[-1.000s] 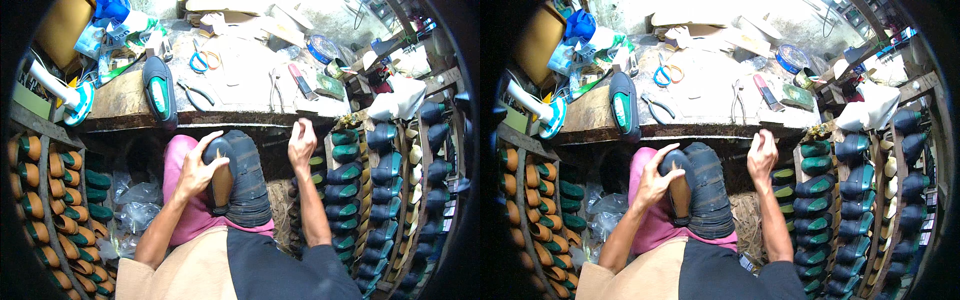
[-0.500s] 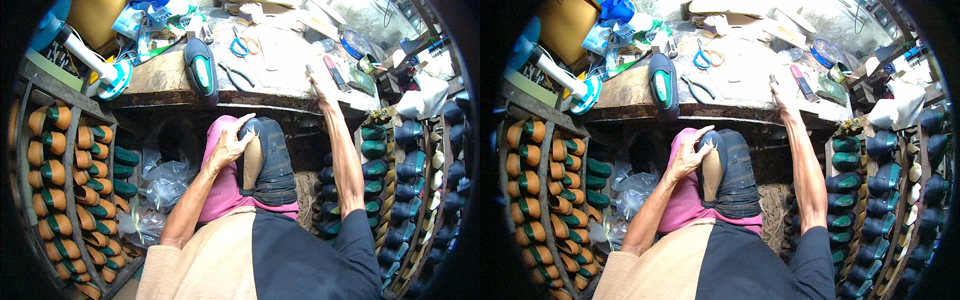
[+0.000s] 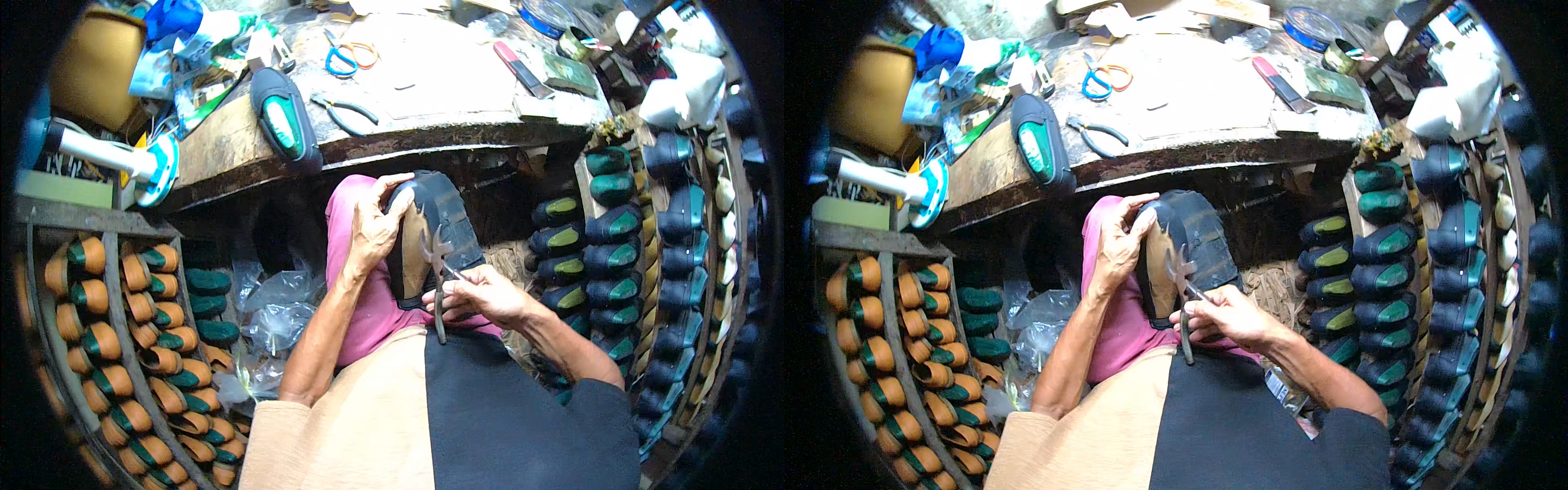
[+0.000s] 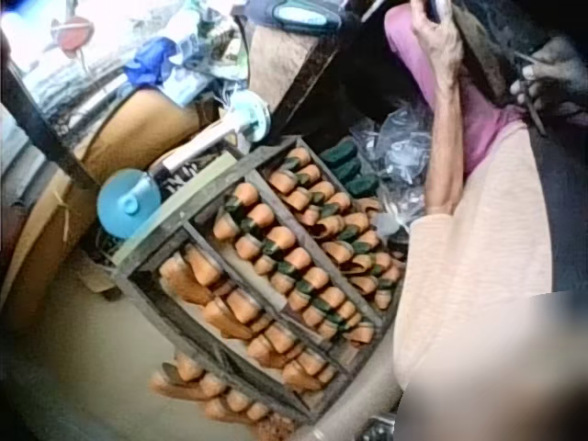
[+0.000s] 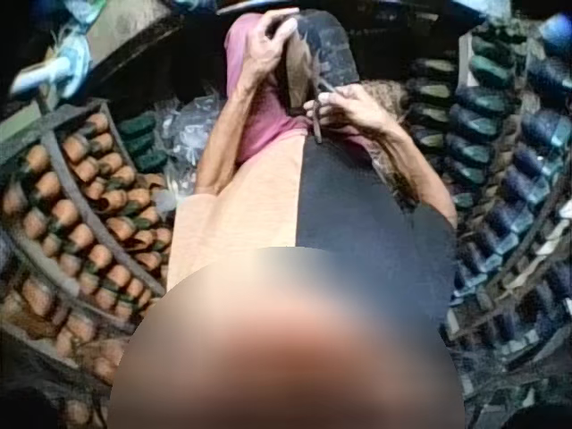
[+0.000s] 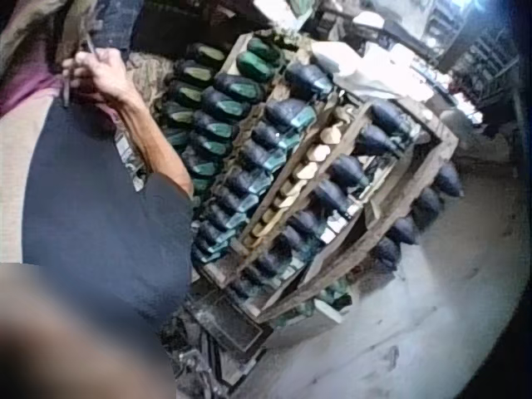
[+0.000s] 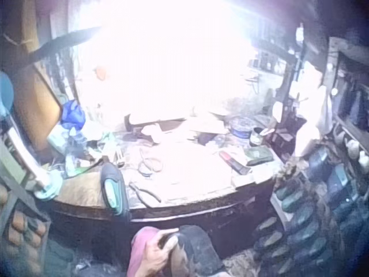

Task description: The person is repairing a black slip-on shoe by hand. They use a hammer and a curved metal tool to drive fasteners into the sole and heel, repeatedly striking and adjusting the shoe while seated on the floor.

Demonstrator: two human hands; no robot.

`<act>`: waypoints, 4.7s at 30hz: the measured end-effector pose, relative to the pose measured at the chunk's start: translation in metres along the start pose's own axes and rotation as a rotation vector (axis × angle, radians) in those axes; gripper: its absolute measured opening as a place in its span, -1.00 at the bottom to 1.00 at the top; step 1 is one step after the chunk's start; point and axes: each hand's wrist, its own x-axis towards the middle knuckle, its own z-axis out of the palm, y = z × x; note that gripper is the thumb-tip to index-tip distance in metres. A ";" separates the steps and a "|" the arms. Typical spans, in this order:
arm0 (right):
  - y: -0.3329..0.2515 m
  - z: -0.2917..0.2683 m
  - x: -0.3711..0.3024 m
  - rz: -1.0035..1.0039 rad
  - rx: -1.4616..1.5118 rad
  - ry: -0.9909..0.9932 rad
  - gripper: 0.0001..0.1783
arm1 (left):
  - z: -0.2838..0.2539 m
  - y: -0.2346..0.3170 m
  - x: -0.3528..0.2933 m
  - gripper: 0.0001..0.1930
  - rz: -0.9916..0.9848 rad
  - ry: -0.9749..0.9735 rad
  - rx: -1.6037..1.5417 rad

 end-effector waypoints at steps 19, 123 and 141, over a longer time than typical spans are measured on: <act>-0.017 -0.001 0.004 -0.265 -0.668 0.407 -0.68 | 0.010 0.017 -0.020 -0.61 -0.209 0.024 -0.209; 0.070 0.048 0.010 -0.510 -0.310 0.619 -0.53 | 0.044 0.057 -0.028 -0.64 -0.195 -0.185 0.022; 0.065 0.050 0.013 -0.485 -0.379 0.636 -0.50 | 0.061 0.046 -0.028 -0.81 -0.103 -0.058 0.329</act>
